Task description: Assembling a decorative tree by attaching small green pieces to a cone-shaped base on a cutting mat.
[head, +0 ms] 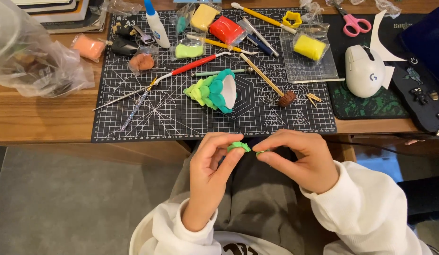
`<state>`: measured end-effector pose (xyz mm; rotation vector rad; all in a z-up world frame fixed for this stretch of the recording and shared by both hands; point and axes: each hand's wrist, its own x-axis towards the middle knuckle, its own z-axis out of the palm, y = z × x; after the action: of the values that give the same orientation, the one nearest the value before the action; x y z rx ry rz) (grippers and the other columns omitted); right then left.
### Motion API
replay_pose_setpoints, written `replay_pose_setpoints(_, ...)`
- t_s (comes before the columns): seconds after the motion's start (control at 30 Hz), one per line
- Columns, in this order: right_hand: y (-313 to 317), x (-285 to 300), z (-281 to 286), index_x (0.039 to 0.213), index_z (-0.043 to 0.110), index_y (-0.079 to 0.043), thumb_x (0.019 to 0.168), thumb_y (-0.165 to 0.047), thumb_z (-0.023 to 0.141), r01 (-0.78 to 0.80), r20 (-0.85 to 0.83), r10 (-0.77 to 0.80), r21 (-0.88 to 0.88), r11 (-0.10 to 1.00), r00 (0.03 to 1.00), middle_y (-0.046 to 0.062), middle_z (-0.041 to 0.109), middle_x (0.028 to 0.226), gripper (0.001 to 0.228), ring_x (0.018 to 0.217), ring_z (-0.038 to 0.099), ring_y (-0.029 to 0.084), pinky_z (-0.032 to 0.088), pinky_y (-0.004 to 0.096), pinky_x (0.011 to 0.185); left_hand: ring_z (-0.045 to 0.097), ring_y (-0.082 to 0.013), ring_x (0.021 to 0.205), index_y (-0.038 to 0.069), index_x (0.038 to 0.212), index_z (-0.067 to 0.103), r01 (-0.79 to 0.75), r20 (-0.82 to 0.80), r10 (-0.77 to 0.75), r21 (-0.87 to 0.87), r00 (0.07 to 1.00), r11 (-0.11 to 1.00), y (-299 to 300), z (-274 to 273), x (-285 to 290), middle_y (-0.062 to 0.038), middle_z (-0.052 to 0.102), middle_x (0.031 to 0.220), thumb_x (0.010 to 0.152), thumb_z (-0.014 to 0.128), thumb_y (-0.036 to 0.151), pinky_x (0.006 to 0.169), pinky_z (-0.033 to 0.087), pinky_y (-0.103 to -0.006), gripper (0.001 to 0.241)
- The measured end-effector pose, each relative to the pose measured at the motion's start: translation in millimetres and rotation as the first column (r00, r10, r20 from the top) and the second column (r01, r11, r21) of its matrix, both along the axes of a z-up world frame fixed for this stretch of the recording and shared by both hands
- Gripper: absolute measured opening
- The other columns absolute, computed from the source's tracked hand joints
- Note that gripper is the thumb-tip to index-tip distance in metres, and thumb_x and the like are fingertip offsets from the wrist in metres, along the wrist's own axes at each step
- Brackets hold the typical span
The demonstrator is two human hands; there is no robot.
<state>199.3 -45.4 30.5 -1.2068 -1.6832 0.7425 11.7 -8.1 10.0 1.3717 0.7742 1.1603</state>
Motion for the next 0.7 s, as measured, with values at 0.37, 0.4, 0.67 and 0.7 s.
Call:
replay_pose_setpoints(0.37, -5, -1, -6, 0.074, 0.069, 0.000, 0.068, -0.006, 0.080, 0.050, -0.248, -0.062, -0.056, 0.997, 0.967, 0.013, 0.074, 0.068, 0.014, 0.061, 0.075, 0.017, 0.065, 0.022, 0.059, 0.066, -0.0150, 0.085, 0.003, 0.110, 0.062, 0.137, 0.194, -0.114, -0.110, 0.974, 0.984, -5, -3, 4, -0.006, 0.064, 0.094, 0.093, 0.063, 0.012, 0.081, 0.059, -0.0279, 0.019)
replay_pose_setpoints(0.4, -5, -2, -6, 0.071, 0.068, -0.001, 0.071, -0.007, 0.078, 0.097, -0.235, -0.107, -0.055, 0.994, 0.966, 0.011, 0.073, 0.067, 0.012, 0.060, 0.074, 0.015, 0.062, 0.020, 0.059, 0.068, -0.0159, 0.083, 0.002, 0.109, 0.062, 0.140, 0.191, -0.115, -0.121, 0.975, 0.983, -5, -3, 4, -0.007, 0.065, 0.095, 0.093, 0.063, 0.012, 0.081, 0.058, -0.0270, 0.018)
replay_pose_setpoints(0.67, -7, 9, -10, 0.091, 0.065, 0.002, 0.071, 0.007, 0.075, -0.028, -0.449, -0.026, -0.112, 0.993, 0.893, 0.019, 0.074, 0.087, 0.023, 0.085, 0.077, 0.027, 0.069, 0.037, 0.080, 0.065, -0.0145, 0.083, 0.003, 0.110, 0.062, 0.118, 0.223, -0.091, -0.111, 0.970, 0.987, -5, -5, 4, -0.006, 0.064, 0.090, 0.093, 0.063, 0.012, 0.079, 0.059, -0.0278, 0.019)
replay_pose_setpoints(0.7, -7, 10, -6, 0.092, 0.064, 0.002, 0.074, 0.005, 0.074, -0.037, -0.408, -0.006, -0.097, 0.995, 0.913, 0.018, 0.075, 0.090, 0.020, 0.084, 0.078, 0.026, 0.069, 0.034, 0.078, 0.065, -0.0147, 0.080, 0.004, 0.109, 0.062, 0.101, 0.211, -0.076, -0.113, 0.974, 0.988, -4, -5, 3, -0.006, 0.065, 0.088, 0.093, 0.064, 0.013, 0.078, 0.058, -0.0270, 0.019)
